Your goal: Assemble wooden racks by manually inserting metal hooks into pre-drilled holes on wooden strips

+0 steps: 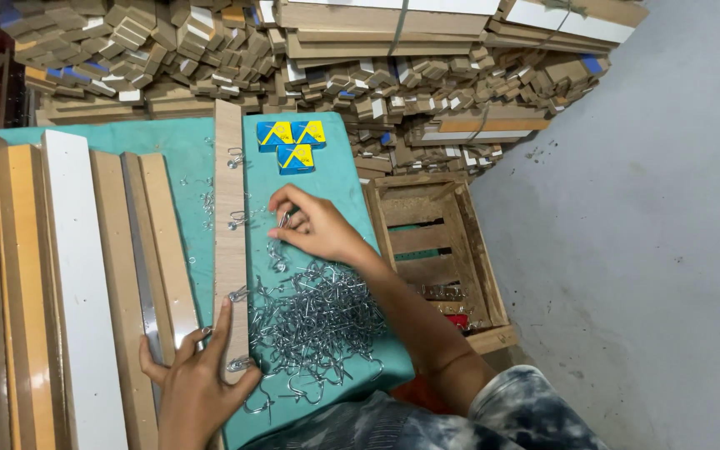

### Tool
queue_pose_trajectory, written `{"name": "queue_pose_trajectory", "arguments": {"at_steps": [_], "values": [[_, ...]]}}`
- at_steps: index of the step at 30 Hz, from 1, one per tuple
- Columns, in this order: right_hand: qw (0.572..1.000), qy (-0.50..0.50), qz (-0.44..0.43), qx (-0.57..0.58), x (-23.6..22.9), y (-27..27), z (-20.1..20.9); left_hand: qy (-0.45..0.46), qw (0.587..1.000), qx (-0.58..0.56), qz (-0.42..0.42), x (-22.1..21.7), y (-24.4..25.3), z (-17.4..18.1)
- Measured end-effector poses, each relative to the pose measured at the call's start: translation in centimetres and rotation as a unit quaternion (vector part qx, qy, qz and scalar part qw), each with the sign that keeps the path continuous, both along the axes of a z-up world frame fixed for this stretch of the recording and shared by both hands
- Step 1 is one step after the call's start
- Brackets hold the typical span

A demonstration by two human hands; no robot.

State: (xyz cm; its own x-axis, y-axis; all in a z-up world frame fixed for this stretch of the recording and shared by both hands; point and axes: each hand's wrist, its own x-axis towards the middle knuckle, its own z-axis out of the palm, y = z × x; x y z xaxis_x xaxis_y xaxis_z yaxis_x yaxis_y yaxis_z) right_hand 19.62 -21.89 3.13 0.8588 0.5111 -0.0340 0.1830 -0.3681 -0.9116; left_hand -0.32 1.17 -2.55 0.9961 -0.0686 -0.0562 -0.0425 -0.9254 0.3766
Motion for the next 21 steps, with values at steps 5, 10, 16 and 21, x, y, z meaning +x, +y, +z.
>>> {"name": "queue_pose_trajectory", "arguments": {"at_steps": [5, 10, 16, 21], "values": [[0.984, 0.062, 0.033, 0.166, 2.4, -1.4, -0.2, -0.007, 1.0, -0.012, 0.001, -0.1, -0.1, 0.4], [0.968, 0.052, 0.023, 0.245, 3.9, -2.0, 0.0, 0.017, 1.0, -0.018, 0.004, 0.1, -0.1, 0.8], [0.945, 0.138, 0.04, 0.293, 3.8, -2.0, 1.6, 0.004, 1.0, -0.016, 0.009, 0.1, -0.2, 0.9], [0.951, 0.182, 0.0, 0.249, 3.8, -1.5, 0.8, 0.0, 1.0, -0.016, 0.005, 0.1, -0.2, 1.0]]}}
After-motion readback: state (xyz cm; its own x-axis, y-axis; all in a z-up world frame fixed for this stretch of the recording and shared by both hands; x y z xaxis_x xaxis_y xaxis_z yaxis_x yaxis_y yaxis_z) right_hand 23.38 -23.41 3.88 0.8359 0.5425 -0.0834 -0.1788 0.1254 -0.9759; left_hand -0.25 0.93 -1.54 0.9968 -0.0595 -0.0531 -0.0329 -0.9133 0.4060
